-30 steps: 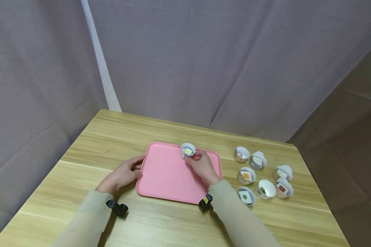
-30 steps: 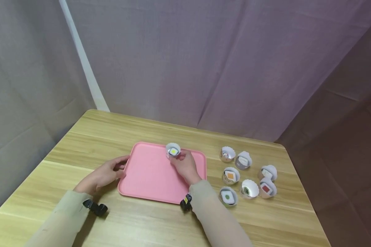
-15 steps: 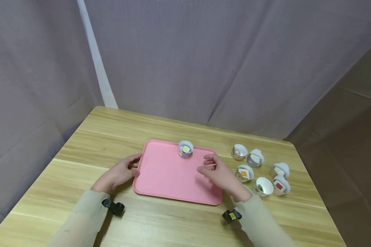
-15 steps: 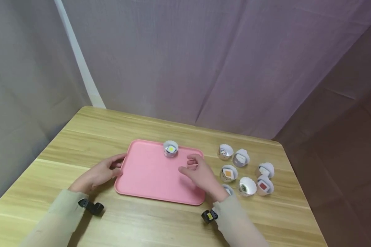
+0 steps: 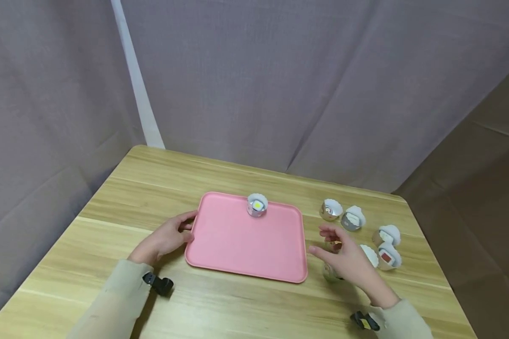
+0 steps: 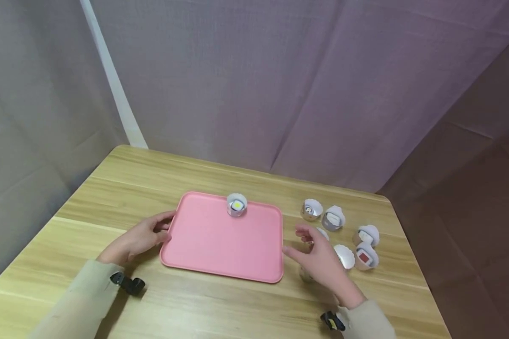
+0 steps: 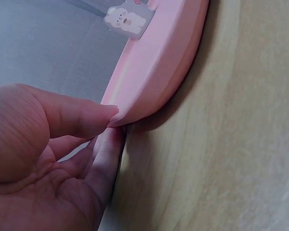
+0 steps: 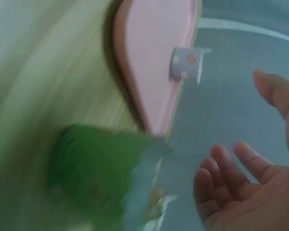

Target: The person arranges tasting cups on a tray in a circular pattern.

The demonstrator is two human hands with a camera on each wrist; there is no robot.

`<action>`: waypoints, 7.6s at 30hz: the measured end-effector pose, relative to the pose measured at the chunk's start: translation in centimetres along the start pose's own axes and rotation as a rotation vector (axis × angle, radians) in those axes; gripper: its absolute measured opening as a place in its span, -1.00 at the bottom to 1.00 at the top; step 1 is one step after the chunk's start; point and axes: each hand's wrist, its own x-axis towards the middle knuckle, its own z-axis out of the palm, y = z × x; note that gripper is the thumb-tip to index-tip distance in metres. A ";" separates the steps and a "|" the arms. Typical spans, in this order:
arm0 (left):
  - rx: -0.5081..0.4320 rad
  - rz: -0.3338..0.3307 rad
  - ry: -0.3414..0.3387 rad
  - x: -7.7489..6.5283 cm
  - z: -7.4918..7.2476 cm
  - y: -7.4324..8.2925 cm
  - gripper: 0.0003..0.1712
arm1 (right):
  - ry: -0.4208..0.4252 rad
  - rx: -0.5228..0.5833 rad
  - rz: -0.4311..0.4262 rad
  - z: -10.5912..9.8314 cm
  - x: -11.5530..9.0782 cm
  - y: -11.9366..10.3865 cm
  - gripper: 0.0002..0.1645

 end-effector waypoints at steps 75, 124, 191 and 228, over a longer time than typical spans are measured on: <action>0.000 0.004 0.012 0.0 0.2 0.1 -0.26 | -0.023 0.072 0.301 2.3 -4.6 6.5 -0.20; -0.005 -0.011 0.002 0.0 0.0 0.2 -0.27 | -0.019 0.050 0.187 3.3 1.2 -0.4 -0.20; -0.029 -0.013 -0.008 0.1 -0.2 -0.1 -0.25 | -0.061 0.221 0.302 9.1 8.8 -1.9 -0.07; -0.023 0.044 -0.004 0.1 -0.1 0.0 -0.26 | -0.025 0.099 0.248 10.0 9.5 -2.5 -0.14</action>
